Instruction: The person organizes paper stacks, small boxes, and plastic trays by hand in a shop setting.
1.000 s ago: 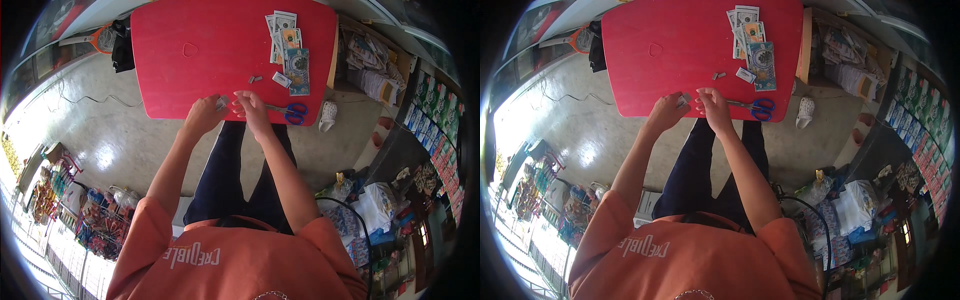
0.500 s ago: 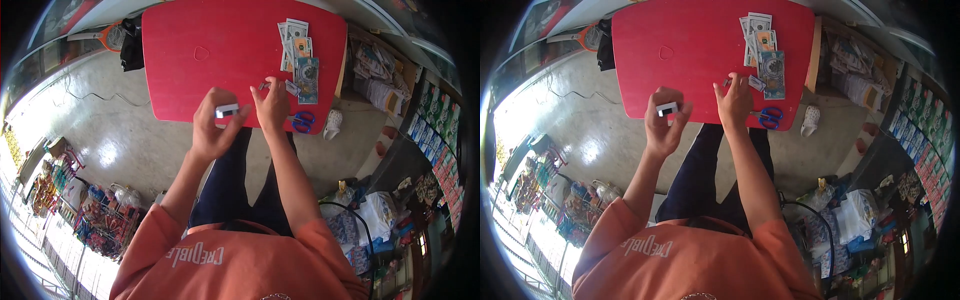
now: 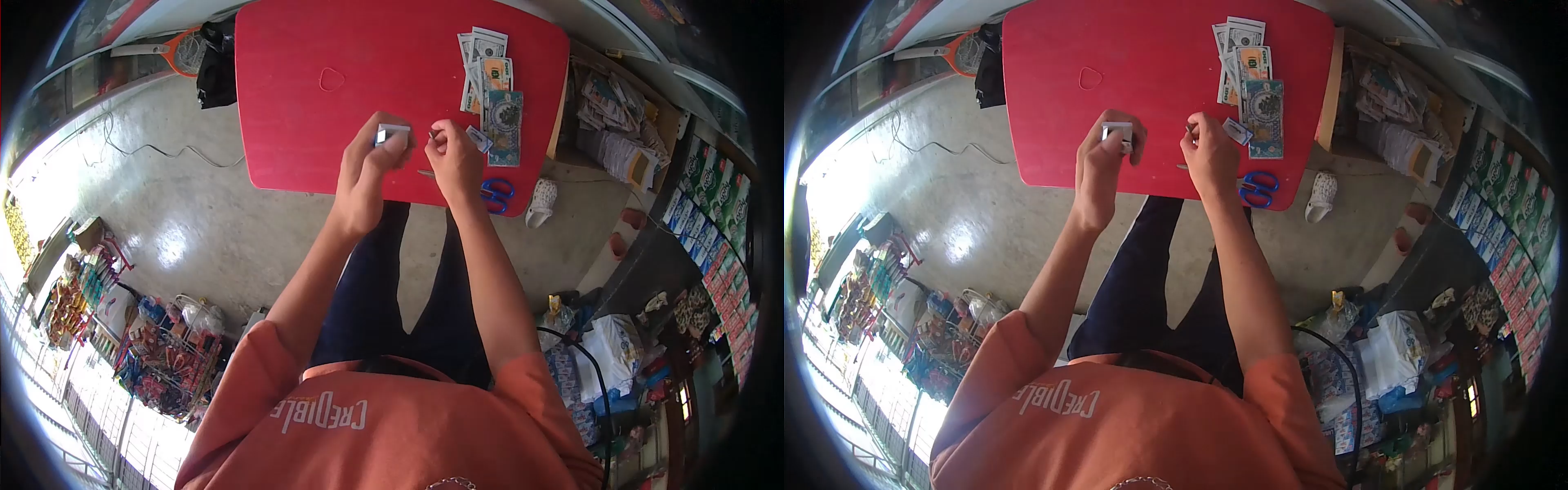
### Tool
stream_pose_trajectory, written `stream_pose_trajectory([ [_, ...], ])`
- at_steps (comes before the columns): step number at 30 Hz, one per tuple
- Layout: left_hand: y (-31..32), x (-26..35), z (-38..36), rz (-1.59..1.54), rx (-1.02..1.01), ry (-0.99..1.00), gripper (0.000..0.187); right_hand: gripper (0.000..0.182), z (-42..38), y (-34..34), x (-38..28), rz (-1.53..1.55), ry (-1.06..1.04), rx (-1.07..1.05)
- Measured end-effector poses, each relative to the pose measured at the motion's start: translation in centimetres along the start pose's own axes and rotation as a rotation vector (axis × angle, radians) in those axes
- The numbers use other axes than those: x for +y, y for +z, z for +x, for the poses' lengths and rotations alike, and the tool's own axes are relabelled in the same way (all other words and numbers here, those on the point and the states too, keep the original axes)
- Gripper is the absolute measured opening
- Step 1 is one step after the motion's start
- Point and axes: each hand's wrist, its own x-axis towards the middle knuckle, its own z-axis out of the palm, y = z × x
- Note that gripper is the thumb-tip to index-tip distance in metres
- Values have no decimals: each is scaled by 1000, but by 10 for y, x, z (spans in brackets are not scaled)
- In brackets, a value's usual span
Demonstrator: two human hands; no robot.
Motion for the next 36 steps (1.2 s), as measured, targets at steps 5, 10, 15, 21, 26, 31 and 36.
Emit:
stream_pose_trajectory([
  [5, 0, -8, -2, -41, 29, -67, 44, 30, -3, -3, 4, -120, -83, 70],
  [10, 0, -19, -8, -68, 11, -61, 56, 27, -3, 5, 12, -55, -46, 48],
  [15, -4, -24, -10, -15, -10, -83, 56, 26, -4, 3, 8, -145, -69, 39],
  [21, -8, -33, -13, 37, -4, -107, 56, 23, -3, 2, 13, -77, -132, 49],
  [26, -9, -42, -18, 2, 33, -128, 57, 19, -3, -3, 19, 128, -31, -11],
  [31, -8, -43, -21, -58, 56, -172, 57, 17, -10, -8, 15, 267, 120, 18],
  [36, -5, -45, -25, -38, 52, -168, 50, 13, -16, -5, 21, 277, 49, 17],
])
